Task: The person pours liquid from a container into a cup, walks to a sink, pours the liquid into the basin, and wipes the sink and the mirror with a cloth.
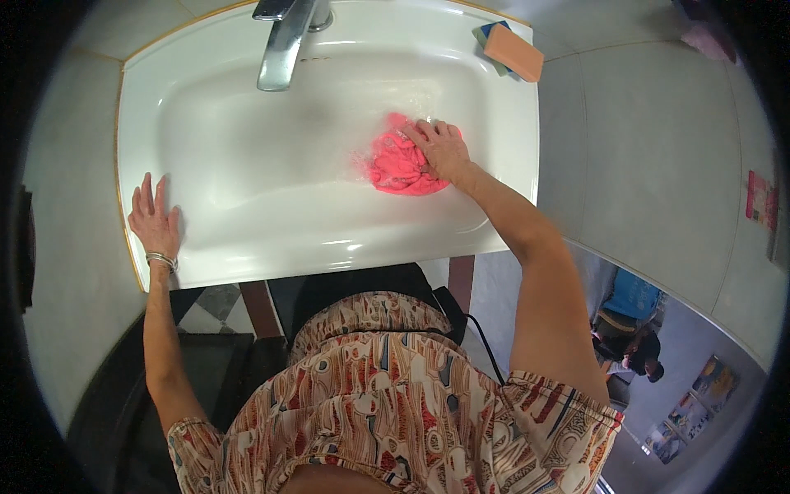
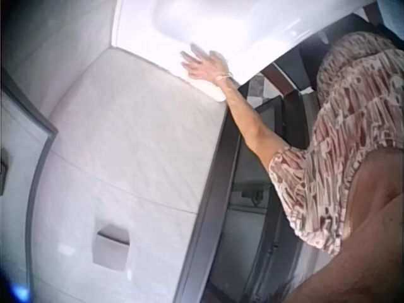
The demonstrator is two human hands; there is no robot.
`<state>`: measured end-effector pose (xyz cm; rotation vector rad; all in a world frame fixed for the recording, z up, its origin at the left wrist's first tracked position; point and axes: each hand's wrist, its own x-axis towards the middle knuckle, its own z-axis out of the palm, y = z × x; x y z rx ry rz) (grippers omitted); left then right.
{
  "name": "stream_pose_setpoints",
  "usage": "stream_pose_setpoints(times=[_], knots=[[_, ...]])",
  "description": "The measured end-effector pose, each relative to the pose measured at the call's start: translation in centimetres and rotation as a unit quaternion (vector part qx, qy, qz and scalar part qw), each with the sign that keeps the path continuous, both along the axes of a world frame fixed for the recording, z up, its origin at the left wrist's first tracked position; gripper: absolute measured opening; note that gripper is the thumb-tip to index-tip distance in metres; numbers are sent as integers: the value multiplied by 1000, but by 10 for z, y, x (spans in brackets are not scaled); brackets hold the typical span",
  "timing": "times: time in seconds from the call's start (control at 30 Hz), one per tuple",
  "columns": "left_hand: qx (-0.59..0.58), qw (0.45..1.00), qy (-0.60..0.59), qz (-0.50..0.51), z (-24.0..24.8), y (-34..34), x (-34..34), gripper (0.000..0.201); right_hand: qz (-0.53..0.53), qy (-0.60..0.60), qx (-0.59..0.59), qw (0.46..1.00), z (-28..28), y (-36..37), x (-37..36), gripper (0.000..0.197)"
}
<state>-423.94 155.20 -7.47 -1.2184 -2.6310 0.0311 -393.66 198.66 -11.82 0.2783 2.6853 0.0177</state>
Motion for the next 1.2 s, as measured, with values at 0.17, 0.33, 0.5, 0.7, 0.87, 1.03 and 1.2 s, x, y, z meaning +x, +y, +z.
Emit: stream_pose_setpoints(times=[0.17, 0.33, 0.5, 0.7, 0.87, 1.03, 1.2], knots=[[-5, 1000, -16, 20, 7, 4, 2, 65, 49, 51, -78, 994, -14, 7, -13, 87], [-17, 998, -35, 44, 18, 7, 7, 68, 133, 158, -293, 934, -32, -50, -48, 59], [-23, 996, -54, 61, 28, 17, 14, 67, 161, 264, -212, 927, -45, -127, -121, 30], [-14, 994, -95, 54, 33, 19, 17, 67, 123, 326, -129, 928, -46, -201, -220, 22], [-2, 995, -82, 56, 41, 26, 21, 67, 55, 121, -178, 975, -30, -196, -255, 28], [-5, 995, -80, 58, 37, 24, 23, 66, 108, 113, -129, 979, -8, -161, -272, 37], [-5, 996, -71, 59, 30, 24, 17, 66, 155, 115, -66, 979, -22, -116, -262, 44]])
